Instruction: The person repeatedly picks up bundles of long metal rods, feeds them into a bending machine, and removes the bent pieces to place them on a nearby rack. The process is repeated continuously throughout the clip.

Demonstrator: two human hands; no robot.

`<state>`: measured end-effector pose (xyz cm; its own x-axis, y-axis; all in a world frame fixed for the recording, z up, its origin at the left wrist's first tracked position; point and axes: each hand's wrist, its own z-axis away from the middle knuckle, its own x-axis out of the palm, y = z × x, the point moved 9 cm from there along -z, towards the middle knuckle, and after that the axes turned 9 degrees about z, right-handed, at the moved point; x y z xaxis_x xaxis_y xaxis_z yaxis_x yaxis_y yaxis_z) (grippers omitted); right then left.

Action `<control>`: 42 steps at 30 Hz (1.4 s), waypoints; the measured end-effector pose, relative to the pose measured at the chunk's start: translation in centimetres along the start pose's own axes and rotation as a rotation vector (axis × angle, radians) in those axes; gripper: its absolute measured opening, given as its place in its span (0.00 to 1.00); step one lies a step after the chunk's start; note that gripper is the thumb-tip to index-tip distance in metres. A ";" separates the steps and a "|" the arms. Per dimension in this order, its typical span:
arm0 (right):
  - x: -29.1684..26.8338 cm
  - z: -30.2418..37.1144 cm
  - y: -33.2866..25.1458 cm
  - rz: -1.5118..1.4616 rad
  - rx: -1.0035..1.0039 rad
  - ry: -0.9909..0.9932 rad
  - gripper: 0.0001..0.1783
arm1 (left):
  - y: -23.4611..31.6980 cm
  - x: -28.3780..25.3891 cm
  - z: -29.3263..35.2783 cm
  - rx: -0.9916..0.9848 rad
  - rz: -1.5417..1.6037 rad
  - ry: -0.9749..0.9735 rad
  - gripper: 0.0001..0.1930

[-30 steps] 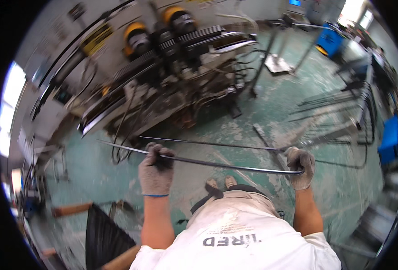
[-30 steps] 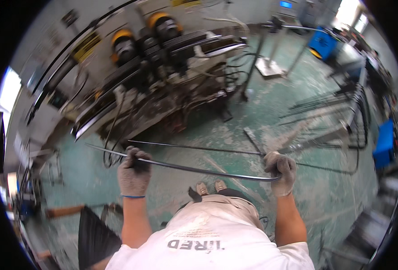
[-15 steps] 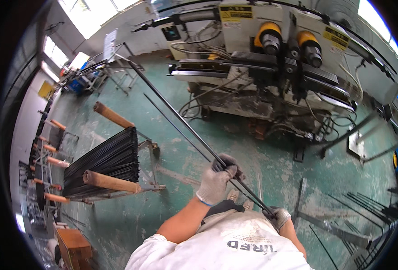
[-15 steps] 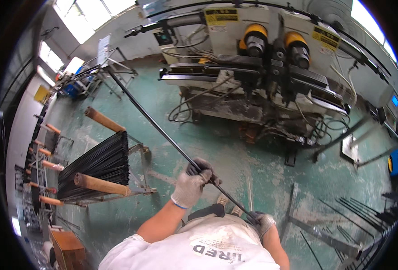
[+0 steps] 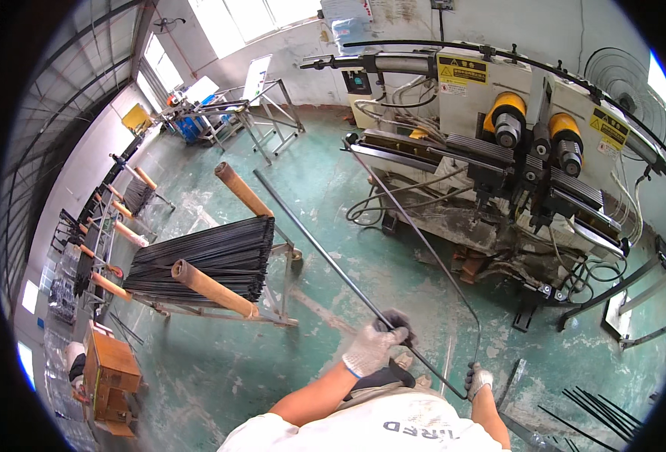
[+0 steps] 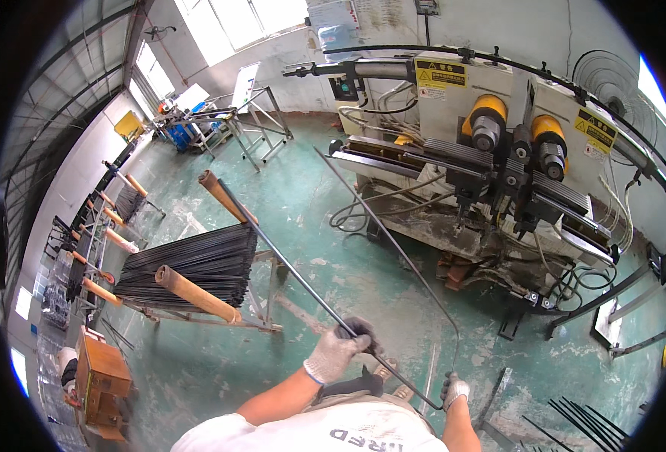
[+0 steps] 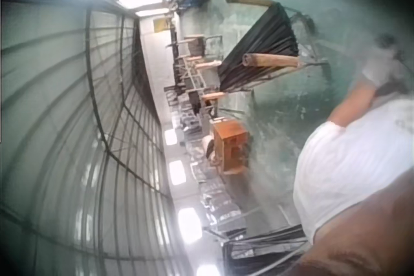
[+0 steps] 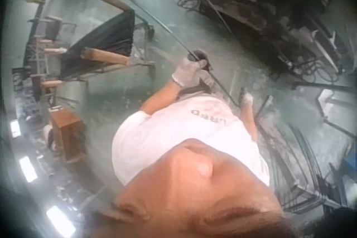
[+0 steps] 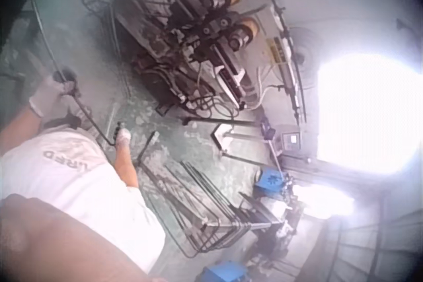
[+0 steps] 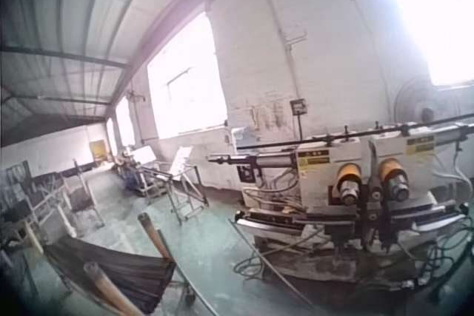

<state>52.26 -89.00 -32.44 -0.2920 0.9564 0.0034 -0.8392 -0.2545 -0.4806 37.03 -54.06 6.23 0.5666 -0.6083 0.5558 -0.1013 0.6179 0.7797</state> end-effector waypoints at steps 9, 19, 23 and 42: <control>-4.1 -1.6 -2.1 -0.028 -0.123 0.237 0.14 | 9.0 -5.8 -0.3 0.299 0.049 0.235 0.08; 5.7 -4.0 -16.7 -0.164 -0.408 0.017 0.10 | 10.5 -21.1 -4.3 0.335 0.213 0.298 0.09; 14.1 -4.9 -27.1 -0.065 -0.540 0.047 0.21 | 14.6 -26.2 -7.8 0.412 0.262 0.276 0.09; 63.5 -12.5 -56.0 -0.314 -0.723 -0.008 0.15 | 49.4 -48.2 -23.7 0.667 0.025 0.607 0.11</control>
<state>86.45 -12.28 -16.24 -0.0966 0.9664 0.2383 -0.3774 0.1860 -0.9072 24.07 17.55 11.09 0.8730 -0.1139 0.4742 -0.4656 0.0949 0.8799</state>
